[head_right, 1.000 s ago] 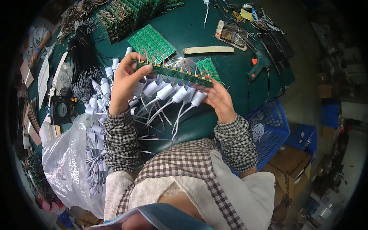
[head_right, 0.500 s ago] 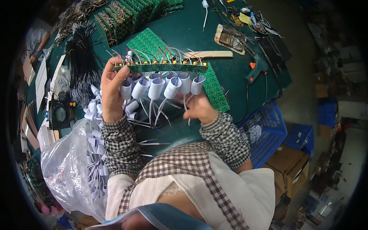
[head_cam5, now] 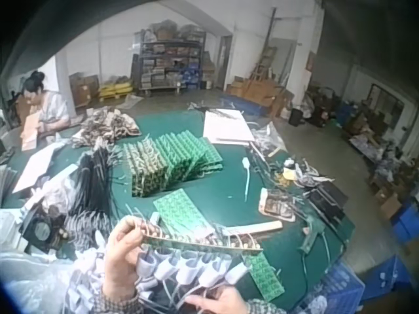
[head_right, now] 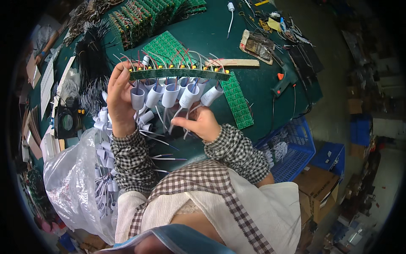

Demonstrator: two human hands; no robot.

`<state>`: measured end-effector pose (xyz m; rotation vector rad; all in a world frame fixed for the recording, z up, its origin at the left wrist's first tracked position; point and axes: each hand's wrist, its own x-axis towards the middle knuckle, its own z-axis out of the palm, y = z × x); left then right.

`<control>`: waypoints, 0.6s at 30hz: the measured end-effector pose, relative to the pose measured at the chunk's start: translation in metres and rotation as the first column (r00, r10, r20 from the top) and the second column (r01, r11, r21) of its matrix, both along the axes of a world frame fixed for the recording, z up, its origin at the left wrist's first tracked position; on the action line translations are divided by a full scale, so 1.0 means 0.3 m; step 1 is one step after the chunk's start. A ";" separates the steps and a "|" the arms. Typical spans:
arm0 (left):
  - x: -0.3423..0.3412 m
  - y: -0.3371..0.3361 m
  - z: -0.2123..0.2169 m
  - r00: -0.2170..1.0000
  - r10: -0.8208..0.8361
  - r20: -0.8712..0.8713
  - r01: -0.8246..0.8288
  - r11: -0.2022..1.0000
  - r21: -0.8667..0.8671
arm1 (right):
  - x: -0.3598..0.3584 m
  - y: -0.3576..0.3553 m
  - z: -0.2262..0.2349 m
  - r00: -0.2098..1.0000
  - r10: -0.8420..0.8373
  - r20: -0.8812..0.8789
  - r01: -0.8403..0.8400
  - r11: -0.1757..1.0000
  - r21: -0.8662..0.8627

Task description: The person solders wires of electronic components onto a circuit board using a soldering iron, secures the components onto the board by hand, and places the completed board into a crate. The person then takes another circuit board and solders components onto it with the soldering iron.

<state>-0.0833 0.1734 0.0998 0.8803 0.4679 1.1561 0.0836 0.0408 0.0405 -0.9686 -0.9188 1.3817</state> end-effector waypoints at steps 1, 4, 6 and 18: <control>0.005 -0.008 0.016 0.999 0.005 0.036 -0.005 1.000 0.001 | -0.015 0.002 -0.004 1.000 -0.024 -0.005 0.024 0.999 0.049; 0.017 -0.027 0.031 0.991 0.038 0.132 -0.037 0.999 -0.005 | -0.042 0.019 0.004 0.999 -0.037 -0.022 0.039 0.992 0.121; 0.038 -0.041 0.045 0.979 0.058 0.194 -0.058 0.998 -0.009 | -0.044 0.028 0.010 0.988 -0.142 -0.056 0.146 0.987 0.073; 0.124 -0.255 -0.059 0.962 -0.070 -0.264 0.076 0.997 0.012 | -0.018 -0.003 0.085 0.975 -0.221 -0.001 0.218 0.961 0.172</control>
